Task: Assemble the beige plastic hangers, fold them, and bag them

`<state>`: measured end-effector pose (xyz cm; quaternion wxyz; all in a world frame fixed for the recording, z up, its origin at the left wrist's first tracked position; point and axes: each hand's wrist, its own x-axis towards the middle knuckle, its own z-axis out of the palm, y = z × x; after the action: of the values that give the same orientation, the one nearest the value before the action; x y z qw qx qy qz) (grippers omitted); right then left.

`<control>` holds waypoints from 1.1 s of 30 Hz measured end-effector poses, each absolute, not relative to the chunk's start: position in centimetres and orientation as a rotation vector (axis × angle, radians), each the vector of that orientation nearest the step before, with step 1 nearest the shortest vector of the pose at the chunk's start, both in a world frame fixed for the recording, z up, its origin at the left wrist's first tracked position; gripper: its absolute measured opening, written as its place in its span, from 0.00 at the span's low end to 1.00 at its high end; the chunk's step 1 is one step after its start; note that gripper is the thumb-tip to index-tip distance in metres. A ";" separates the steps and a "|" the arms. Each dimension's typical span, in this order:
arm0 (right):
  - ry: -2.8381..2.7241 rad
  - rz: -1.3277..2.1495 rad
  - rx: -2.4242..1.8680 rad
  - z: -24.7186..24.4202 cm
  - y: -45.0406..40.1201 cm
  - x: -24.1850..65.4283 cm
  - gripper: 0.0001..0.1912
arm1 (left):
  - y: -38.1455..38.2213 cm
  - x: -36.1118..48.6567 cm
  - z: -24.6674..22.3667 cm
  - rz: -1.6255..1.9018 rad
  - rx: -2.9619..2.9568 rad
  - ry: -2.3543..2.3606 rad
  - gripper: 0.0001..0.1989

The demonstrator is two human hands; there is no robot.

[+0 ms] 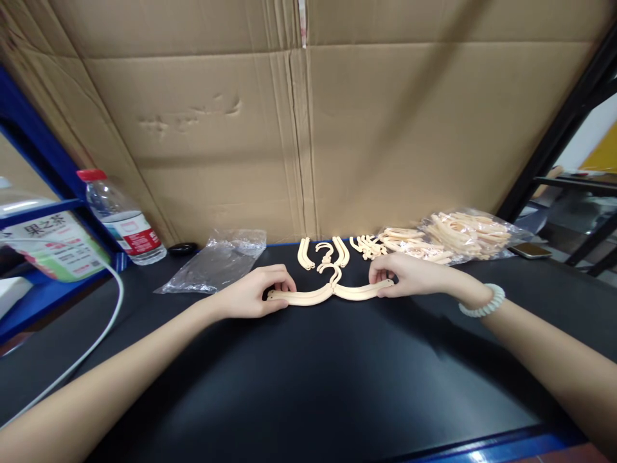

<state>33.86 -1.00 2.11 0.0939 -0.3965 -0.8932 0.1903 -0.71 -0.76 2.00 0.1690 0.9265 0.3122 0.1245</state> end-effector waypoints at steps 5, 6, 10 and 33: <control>-2.666 0.597 -1.165 2.0 -1.0 33.9 0.06 | -0.9 -0.5 2.1 0.364 2.653 0.856 0.08; -2.663 0.585 -1.166 2.0 -1.0 33.9 0.06 | -0.9 -0.5 2.1 0.371 2.656 0.853 0.08; -2.643 0.584 -1.163 1.9 -1.0 33.8 0.06 | -1.0 -0.5 2.0 0.391 2.667 0.846 0.08; -2.533 0.498 -1.196 1.3 -0.8 33.1 0.06 | -0.1 -1.1 0.4 0.531 2.700 0.959 0.09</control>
<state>33.13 -0.80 1.30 0.1479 -0.4158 -0.8805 0.1732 -1.12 -0.07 0.37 0.1134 0.9206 0.3268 0.1809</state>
